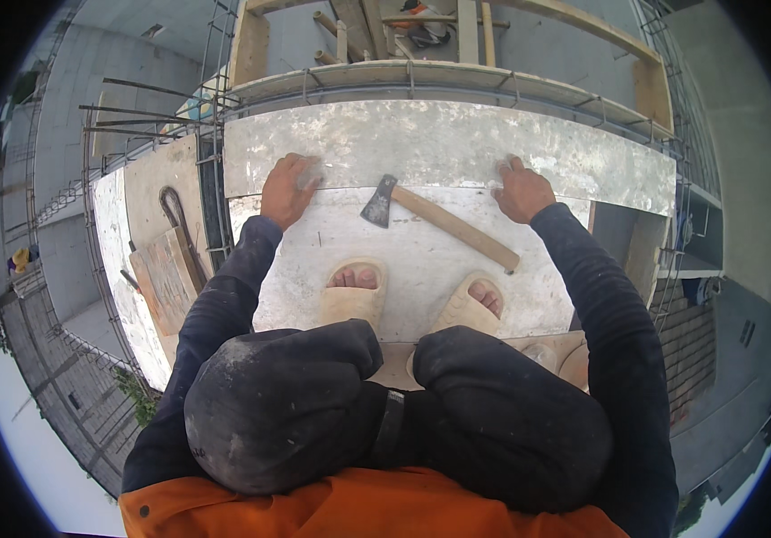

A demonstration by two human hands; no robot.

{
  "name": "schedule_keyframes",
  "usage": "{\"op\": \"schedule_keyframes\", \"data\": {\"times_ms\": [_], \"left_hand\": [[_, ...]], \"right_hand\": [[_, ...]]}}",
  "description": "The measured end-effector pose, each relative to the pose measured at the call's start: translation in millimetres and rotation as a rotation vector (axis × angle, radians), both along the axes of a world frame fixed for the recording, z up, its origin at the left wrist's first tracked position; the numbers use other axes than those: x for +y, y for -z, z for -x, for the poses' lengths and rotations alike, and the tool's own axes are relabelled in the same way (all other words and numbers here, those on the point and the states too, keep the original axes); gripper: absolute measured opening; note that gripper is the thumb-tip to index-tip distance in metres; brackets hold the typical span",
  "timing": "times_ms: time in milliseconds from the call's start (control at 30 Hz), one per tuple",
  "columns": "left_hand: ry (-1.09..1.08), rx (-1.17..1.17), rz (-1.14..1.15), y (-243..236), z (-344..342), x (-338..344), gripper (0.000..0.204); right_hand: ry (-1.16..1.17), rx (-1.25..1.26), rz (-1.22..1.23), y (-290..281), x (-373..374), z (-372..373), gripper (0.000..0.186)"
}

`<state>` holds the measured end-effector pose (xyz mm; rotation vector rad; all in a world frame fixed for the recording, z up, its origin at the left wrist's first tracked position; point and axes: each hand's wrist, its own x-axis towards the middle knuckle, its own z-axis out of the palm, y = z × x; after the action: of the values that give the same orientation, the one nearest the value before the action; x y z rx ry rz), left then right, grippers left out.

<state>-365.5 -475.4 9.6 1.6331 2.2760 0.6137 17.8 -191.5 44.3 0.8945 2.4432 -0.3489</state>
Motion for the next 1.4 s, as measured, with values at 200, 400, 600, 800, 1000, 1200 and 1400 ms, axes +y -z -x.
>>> {"op": "schedule_keyframes", "data": {"times_ms": [200, 400, 600, 800, 1000, 1200, 1400], "left_hand": [[0.141, 0.079, 0.056, 8.7, 2.3, 22.7, 0.018], [0.272, 0.149, 0.121, 0.4, 3.1, 39.1, 0.01], [0.083, 0.234, -0.406, -85.7, 55.7, 155.8, 0.031], [0.329, 0.104, 0.096, -71.4, 28.8, 166.9, 0.045], [0.388, 0.255, 0.202, 8.1, -9.8, 139.9, 0.076], [0.24, 0.138, 0.377, 21.0, -17.8, 170.5, 0.077], [0.204, -0.011, 0.357, 27.0, -7.4, 175.2, 0.076]], "right_hand": [[0.008, 0.019, 0.008, 1.0, 6.6, 0.9, 0.055], [0.06, 0.071, 0.06, -3.5, 6.6, -16.9, 0.056], [0.07, 0.025, 0.058, 4.4, 4.5, -11.5, 0.068], [-0.009, 0.053, -0.077, -5.9, -0.1, 23.3, 0.093], [-0.05, 0.063, -0.135, 13.8, 29.5, 69.3, 0.085], [-0.11, 0.131, -0.153, 46.5, 48.8, 92.2, 0.088], [-0.062, 0.053, 0.059, 37.4, 70.6, 106.2, 0.102]]}}
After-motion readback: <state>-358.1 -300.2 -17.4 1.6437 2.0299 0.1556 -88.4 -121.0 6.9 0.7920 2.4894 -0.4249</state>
